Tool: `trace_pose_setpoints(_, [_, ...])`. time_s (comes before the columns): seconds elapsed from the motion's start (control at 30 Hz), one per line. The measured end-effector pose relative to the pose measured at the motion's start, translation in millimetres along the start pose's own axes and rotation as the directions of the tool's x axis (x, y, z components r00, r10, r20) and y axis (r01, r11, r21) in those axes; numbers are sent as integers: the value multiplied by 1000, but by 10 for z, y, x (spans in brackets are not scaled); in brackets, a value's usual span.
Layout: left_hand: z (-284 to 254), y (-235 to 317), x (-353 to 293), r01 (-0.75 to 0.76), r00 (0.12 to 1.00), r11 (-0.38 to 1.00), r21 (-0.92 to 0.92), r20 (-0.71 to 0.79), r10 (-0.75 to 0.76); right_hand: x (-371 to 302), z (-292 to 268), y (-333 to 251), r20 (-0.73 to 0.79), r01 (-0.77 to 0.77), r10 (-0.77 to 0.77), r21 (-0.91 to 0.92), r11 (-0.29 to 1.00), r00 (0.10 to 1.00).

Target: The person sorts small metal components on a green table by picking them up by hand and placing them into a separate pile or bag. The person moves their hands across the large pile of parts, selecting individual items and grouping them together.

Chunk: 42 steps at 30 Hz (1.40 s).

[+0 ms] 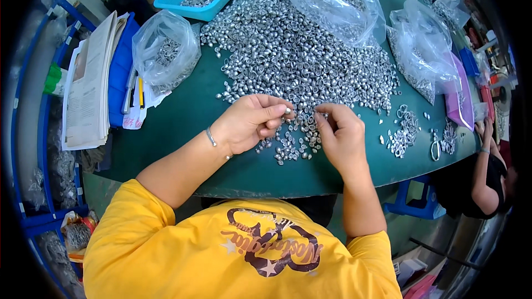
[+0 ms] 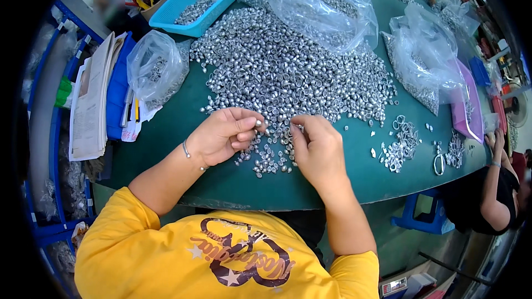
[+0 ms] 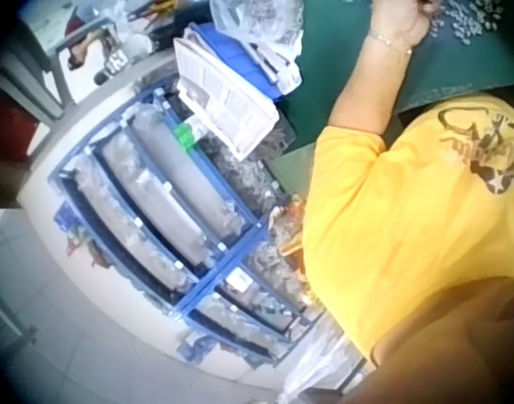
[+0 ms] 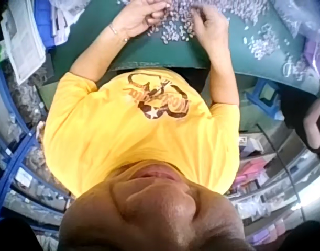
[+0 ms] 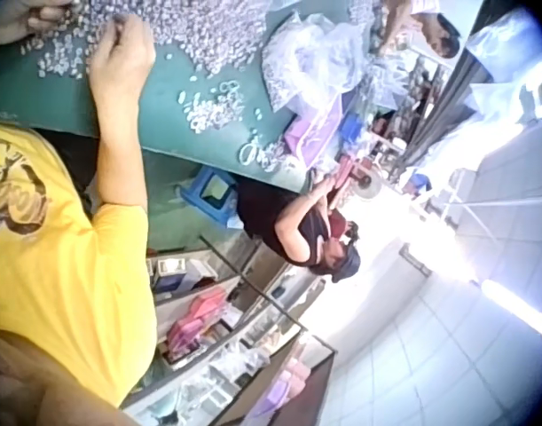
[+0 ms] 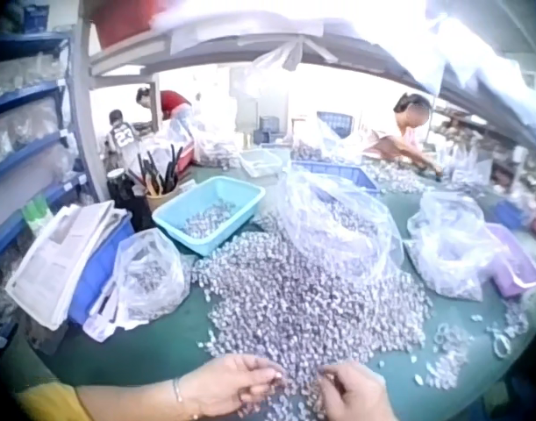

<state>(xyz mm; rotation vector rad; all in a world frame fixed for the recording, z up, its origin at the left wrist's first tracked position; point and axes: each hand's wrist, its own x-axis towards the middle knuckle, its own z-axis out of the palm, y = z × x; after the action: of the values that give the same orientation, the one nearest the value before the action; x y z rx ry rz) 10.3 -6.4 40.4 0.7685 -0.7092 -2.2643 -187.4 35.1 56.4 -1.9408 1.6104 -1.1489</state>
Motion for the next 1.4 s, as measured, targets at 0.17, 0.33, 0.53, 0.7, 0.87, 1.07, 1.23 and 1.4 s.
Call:
trace_pose_setpoints(0.17, [-7,140,-59,-86,995,994,-72,-55,82,244,-50,51,192,89,-67,-113,990,979])
trace_pose_setpoints(0.33, [-35,146,-60,-214,948,968,130,-211,238,181,69,53,375,93,-22,-171,981,927])
trace_pose_setpoints(0.53, [22,-160,61,-338,712,-186,922,380,590,184,102,179,301,-231,164,203,952,939])
trace_pose_setpoints(0.7, [74,-221,80,-276,751,-262,925,378,541,269,-20,209,735,-750,245,659,-45,632])
trace_pose_setpoints(0.87, [66,-181,71,-336,753,-163,927,369,545,284,-25,317,792,-754,98,606,-254,603])
trace_pose_setpoints(1.07, [33,-40,24,-135,958,681,719,-82,276,300,-33,368,686,-646,159,724,-244,710])
trace_pose_setpoints(1.23, [-19,7,10,-107,992,994,27,-71,109,252,48,260,180,-347,298,403,847,937])
trace_pose_setpoints(1.4, [-54,-24,8,-48,996,997,-60,-76,43,174,186,182,138,-54,71,-124,991,988])
